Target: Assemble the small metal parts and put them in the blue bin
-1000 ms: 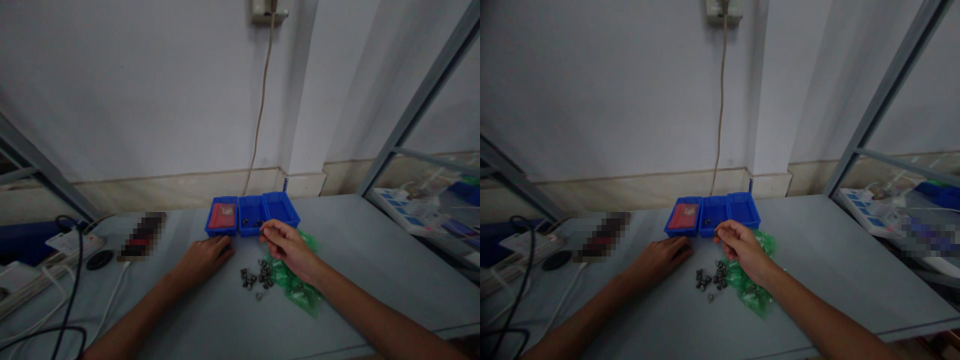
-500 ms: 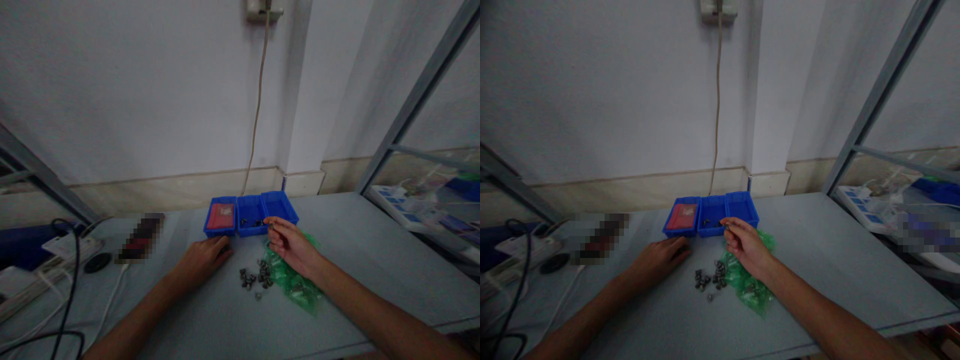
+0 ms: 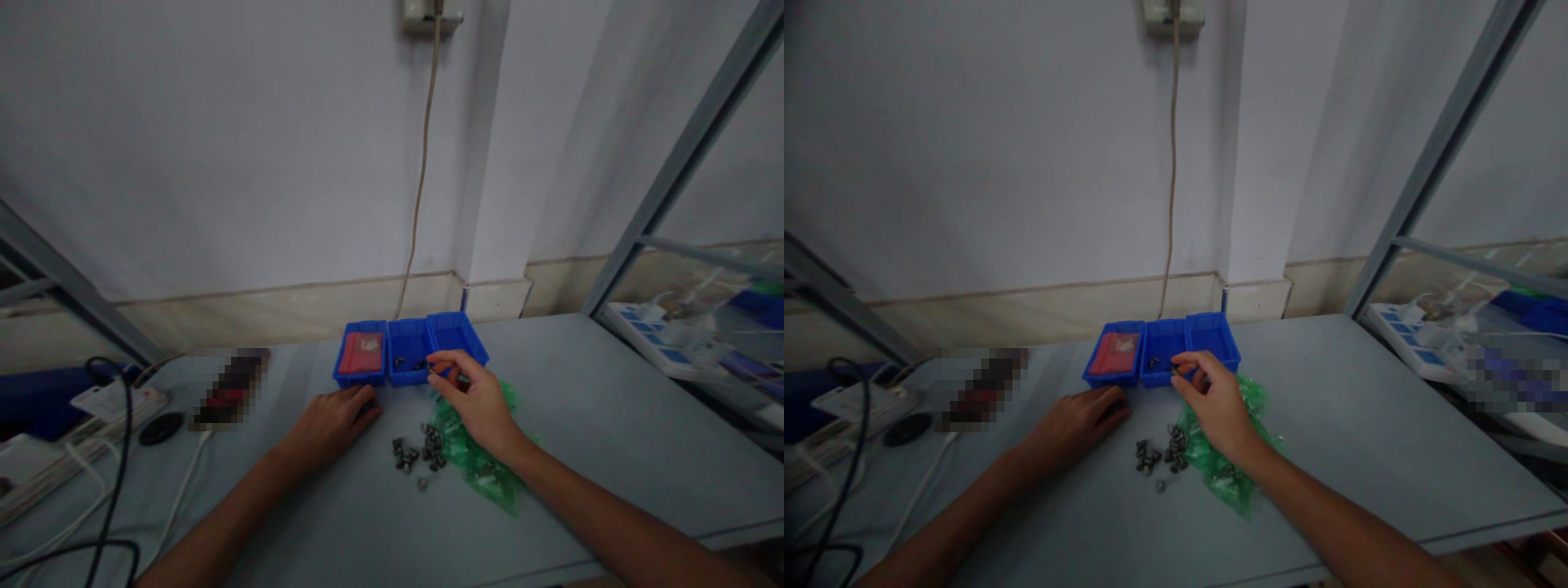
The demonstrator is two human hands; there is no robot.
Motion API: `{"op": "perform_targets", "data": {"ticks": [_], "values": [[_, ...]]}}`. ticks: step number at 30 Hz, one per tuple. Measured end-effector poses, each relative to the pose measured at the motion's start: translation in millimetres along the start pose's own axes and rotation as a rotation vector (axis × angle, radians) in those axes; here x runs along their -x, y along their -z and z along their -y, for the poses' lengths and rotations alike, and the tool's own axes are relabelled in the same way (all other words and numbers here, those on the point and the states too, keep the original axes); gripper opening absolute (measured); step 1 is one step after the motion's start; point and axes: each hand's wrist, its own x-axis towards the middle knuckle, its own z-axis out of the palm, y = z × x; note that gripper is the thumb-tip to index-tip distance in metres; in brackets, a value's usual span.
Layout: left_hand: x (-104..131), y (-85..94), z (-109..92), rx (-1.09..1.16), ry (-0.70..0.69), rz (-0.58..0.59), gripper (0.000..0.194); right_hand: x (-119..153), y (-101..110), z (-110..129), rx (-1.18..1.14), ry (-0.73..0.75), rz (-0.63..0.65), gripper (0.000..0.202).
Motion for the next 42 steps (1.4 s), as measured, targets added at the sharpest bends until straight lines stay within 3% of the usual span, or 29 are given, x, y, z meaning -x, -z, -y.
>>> {"op": "perform_targets", "data": {"ticks": [4, 8, 14, 23, 28, 36, 39, 42], "values": [[0, -1.0, 1, -0.002, -0.001, -0.008, 0.021, 6, -1, 2, 0.204, 0.237, 0.047, 0.018], [0, -2.1, 1, -0.008, -0.008, -0.019, 0.022, 10, -2, 4, 0.254, 0.292, 0.08, 0.014], [0, -2.4, 1, -0.004, -0.018, -0.016, 0.021, 7, -4, 4, 0.155, 0.111, 0.154, 0.014], [0, -2.9, 2, -0.005, -0.011, -0.024, 0.024, 1, -6, -1, -0.417, -0.349, 0.171, 0.025], [1, -2.3, 2, 0.009, -0.012, -0.031, 0.026, -1, -4, -1, -0.651, -0.497, 0.151, 0.03], [1, -0.6, 0, 0.025, -0.001, -0.04, 0.026, -4, -1, -5, -0.738, -0.522, 0.081, 0.031], [0, 0.2, 0, 0.032, -0.007, -0.032, 0.026, -4, -2, -3, -0.59, -0.458, 0.073, 0.034], [0, 0.6, 1, 0.026, -0.011, -0.022, 0.023, -3, -3, -2, -0.287, -0.276, 0.08, 0.031]]}}
